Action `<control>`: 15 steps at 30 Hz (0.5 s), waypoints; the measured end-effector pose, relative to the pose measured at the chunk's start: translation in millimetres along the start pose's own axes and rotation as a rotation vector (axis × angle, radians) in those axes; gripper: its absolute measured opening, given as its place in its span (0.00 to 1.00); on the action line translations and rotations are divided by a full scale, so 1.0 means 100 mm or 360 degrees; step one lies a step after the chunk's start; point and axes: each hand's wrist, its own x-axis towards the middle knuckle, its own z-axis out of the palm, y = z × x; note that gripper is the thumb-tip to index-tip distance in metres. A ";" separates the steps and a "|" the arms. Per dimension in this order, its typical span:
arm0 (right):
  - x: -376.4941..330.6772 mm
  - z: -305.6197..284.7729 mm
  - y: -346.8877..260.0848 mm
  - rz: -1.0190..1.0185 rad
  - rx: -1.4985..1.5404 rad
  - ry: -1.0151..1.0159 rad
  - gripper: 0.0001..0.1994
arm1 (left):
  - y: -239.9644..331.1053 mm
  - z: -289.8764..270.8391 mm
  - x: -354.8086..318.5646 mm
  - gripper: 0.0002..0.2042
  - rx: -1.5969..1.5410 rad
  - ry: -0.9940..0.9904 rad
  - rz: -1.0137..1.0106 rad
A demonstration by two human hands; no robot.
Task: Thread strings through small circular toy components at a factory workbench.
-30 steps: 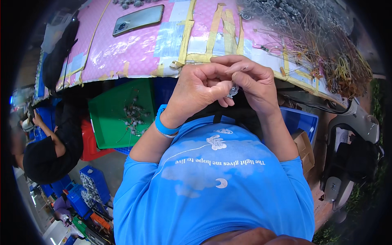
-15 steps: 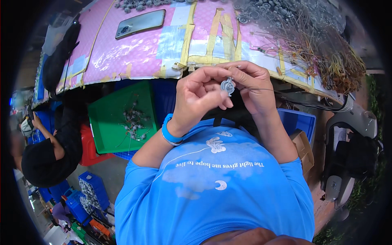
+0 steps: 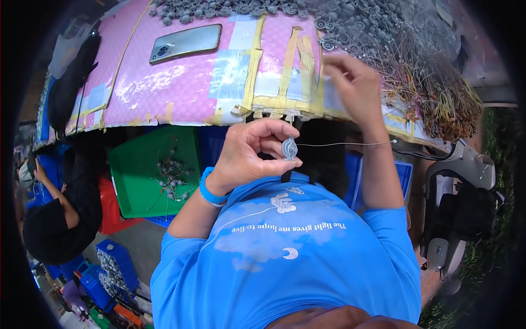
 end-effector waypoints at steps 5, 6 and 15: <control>0.61 -0.05 0.44 -0.0420 -0.0633 0.0120 0.10 | -0.12 0.02 0.07 0.22 -0.0044 -0.0183 -0.0091; 0.65 -0.02 0.43 -0.0537 -0.0781 0.0038 0.11 | -0.16 0.01 0.08 0.22 -0.0037 -0.0193 -0.0109; 0.39 -0.06 0.36 -0.0324 -0.0993 -0.0013 0.08 | -0.13 -0.08 0.08 0.21 -0.0051 -0.0039 -0.0045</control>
